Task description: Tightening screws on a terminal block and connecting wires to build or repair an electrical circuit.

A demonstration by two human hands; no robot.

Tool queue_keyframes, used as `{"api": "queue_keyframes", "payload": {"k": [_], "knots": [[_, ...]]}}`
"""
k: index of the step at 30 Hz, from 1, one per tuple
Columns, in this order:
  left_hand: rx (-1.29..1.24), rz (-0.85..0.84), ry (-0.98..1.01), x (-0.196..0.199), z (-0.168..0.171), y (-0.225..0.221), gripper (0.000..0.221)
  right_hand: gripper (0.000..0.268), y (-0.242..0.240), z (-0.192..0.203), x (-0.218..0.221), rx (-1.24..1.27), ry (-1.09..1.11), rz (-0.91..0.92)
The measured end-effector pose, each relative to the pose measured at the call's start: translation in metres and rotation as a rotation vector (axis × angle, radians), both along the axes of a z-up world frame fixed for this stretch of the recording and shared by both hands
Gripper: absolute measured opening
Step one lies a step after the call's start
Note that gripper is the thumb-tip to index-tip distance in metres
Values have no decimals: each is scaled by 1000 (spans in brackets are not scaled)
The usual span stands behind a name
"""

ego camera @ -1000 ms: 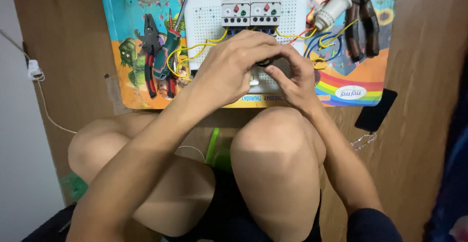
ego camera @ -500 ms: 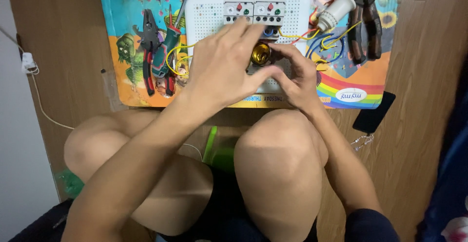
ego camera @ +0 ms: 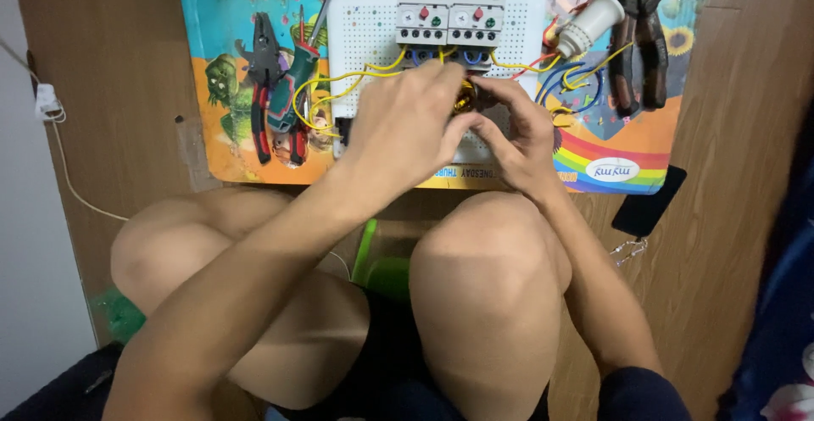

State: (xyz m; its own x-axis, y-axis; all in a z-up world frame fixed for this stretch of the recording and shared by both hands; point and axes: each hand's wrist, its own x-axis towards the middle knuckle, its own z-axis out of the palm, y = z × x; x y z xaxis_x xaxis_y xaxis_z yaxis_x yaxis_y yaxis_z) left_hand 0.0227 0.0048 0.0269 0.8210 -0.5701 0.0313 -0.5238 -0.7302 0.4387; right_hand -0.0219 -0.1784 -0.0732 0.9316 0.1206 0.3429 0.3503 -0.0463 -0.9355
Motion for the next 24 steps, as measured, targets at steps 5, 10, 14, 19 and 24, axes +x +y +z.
{"api": "queue_keyframes", "payload": {"k": [5, 10, 14, 19, 24], "knots": [[-44, -153, 15, 4, 25, 3, 30, 32, -2, -3, -1, -81, 6, -16], [18, -164, 55, 7, 32, 4, 40, 34, -2, 2, -4, -74, 14, -27], [123, 84, -53, -2, -2, 0, 47, 37, -3, 8, -5, -146, 80, 32], [-77, -209, -61, 1, 1, 2, 35, 33, -5, -2, -5, -131, 57, 35], [-32, -10, -70, -3, 0, 1, 70, 40, -4, 4, -6, -117, 97, 41]]}}
